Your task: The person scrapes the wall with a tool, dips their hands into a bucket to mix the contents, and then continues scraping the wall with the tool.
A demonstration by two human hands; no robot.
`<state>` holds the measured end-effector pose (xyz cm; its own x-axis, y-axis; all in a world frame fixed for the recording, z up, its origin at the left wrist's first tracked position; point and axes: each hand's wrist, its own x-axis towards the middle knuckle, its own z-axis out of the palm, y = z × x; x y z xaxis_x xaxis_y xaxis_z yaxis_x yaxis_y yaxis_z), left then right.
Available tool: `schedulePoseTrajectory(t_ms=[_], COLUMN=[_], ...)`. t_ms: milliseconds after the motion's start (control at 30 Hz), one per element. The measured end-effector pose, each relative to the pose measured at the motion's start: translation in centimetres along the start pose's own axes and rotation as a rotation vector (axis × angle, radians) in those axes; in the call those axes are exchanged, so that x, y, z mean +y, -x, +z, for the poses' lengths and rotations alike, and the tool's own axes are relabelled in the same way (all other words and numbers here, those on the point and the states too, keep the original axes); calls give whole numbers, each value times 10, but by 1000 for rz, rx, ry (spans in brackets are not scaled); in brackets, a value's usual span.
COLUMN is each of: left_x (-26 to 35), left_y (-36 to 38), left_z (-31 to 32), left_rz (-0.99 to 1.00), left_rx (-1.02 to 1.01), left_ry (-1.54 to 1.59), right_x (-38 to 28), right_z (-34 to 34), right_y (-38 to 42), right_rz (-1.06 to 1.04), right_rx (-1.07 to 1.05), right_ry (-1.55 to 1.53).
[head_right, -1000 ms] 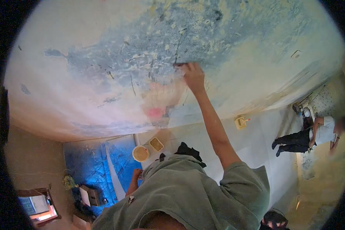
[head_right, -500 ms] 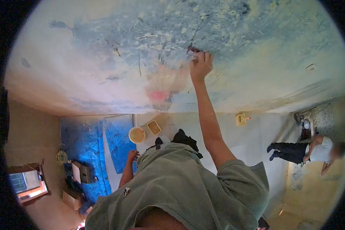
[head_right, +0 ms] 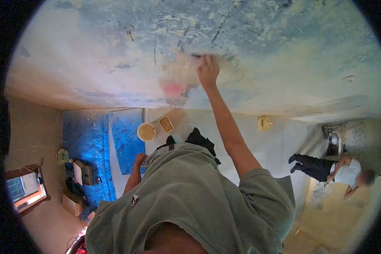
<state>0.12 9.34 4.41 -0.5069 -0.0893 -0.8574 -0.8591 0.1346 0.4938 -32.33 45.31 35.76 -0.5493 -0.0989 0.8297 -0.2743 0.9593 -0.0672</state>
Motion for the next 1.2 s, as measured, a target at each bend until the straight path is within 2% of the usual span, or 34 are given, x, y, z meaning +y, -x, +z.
schedulePoseTrajectory(t_ms=[33,133,200,267,300,467,533,567,600,733,800,867,933,1000,1033,1100,1200], left_x=[4,26,31,26,21,3,-4,-3,-3,-7,-10,-13,-2,-8,-9,-6,7], left_y=[-2,6,8,0,-1,0,8,11,14,16,12,13,16,-5,-14,-17,-3], left_z=[0,4,7,7,8,12,12,10,9,7,4,5,6,9,5,5,9], left_rz=[25,36,4,18,5,-65,-69,-69,-78,-105,-121,-140,-81,-26,18,101,113], left_rx=[-7,11,22,16,7,35,25,29,21,31,30,20,38,-18,-49,-51,-14], left_ry=[-14,24,68,97,114,116,48,52,42,55,56,40,32,-2,8,74,66], right_x=[5,1,-18,-27,-28,-41,-39,-45,-50,-51,-47,-43,-39,-41,-33,-33,-20], right_z=[14,17,0,-8,-9,31,50,45,40,13,6,17,42,47,46,42,-9], right_y=[24,45,17,-19,-33,-5,28,30,25,-21,-44,-32,1,27,38,56,35], right_rz=[-12,-12,-31,-50,-24,-17,-100,-40,-45,-44,-16,12,-174,-141,-120,5,165], right_rx=[-208,-305,-291,-99,-53,-84,-228,-314,-314,-176,-29,-56,-40,-169,-146,-299,-298], right_ry=[-48,-117,-102,-9,-107,-44,-117,-160,-167,-98,-118,-70,36,-102,-74,-137,-86])
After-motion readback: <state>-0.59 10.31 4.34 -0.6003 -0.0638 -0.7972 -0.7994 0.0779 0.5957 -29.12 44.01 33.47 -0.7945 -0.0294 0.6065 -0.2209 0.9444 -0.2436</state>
